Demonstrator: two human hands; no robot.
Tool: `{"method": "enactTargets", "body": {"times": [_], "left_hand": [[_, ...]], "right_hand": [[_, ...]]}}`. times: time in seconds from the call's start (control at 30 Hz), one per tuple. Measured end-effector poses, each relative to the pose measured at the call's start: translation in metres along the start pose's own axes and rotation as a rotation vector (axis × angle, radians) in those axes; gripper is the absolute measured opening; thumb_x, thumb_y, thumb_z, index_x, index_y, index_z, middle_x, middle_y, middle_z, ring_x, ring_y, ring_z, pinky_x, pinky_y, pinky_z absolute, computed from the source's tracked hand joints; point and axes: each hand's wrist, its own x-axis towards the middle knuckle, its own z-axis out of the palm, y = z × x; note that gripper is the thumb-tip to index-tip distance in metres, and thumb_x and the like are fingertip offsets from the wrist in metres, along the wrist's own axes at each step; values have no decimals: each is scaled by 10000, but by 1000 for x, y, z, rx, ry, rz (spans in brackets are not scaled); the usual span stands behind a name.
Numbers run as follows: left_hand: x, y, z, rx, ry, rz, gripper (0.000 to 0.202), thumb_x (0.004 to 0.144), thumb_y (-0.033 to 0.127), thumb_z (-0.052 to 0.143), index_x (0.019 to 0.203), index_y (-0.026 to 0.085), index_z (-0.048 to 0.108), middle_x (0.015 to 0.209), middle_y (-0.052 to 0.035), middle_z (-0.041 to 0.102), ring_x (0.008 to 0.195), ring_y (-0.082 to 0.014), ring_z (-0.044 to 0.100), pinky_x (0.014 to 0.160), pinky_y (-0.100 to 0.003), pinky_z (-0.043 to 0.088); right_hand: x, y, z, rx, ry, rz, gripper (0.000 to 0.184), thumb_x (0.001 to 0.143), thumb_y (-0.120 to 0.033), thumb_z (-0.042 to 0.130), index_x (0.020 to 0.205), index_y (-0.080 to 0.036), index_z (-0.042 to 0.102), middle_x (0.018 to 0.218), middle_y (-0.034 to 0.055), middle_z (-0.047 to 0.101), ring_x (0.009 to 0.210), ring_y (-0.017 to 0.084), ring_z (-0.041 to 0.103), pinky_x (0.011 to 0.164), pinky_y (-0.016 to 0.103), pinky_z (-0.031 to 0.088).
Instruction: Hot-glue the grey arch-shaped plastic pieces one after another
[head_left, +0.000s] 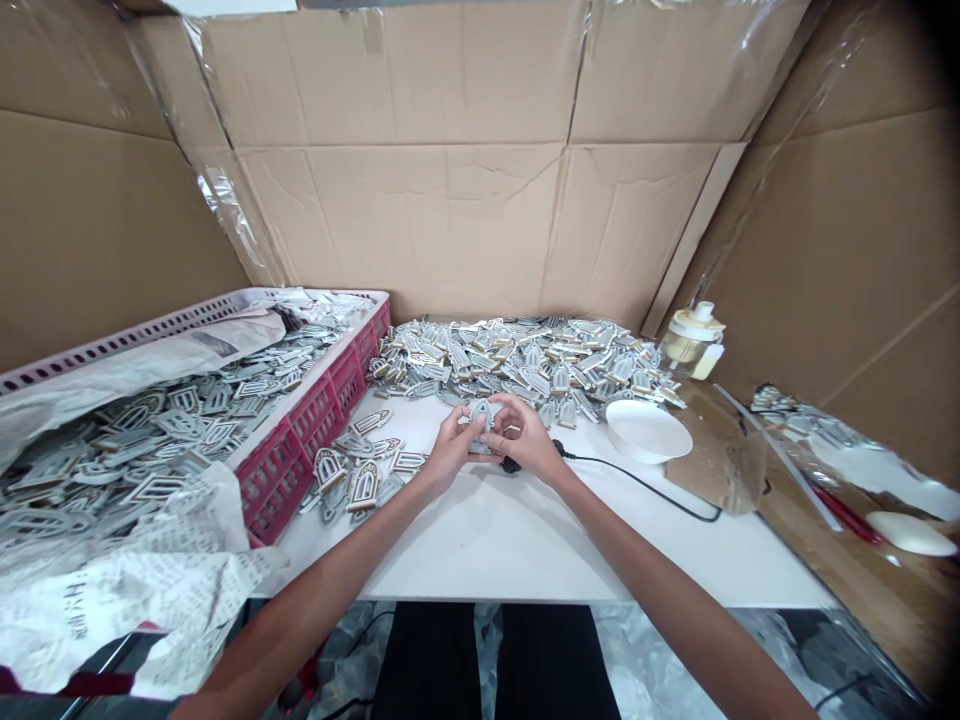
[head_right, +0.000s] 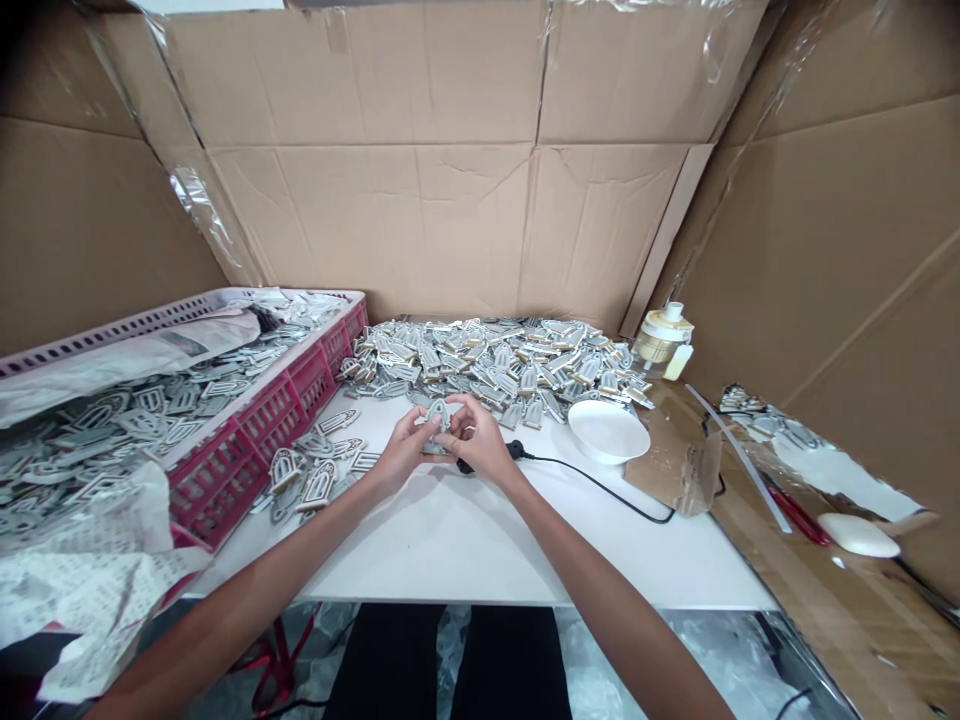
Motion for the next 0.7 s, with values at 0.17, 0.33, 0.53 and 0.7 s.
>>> {"method": "enactTargets", "body": {"times": [0.17,0.33,0.53,0.7], "left_hand": [[1,0,-1,9,-6,23,394,730,443,623,871,207,340,691,33,610,619,-144,644,600,-338,559],[0,1,0,42,-30,32,369,765,448,582,902,197,349,694,22,614,572,-145,646,562,-314,554],[1,0,1,5,-43,35,397,742,409,624,925,203,339,713,13,631,621,-167,660,622,-360,557],[5,-3,-4,-20,33,48,386,725,384,639,898,207,343,783,-5,644,638,-162,660,646,-368,552]], "right_hand": [[1,2,0,39,14,35,382,701,-309,639,1048,-203,521,707,-39,463,634,99,488,556,210,432],[0,3,1,103,6,101,322,725,-345,612,1000,-195,536,682,-44,449,568,85,456,507,202,388],[5,-3,-11,31,-24,108,287,749,-345,555,990,-189,543,738,-15,506,640,117,512,577,235,421],[3,-10,-48,-552,-250,100,364,707,-196,508,1066,-183,570,855,37,581,778,167,543,706,282,417]]}}
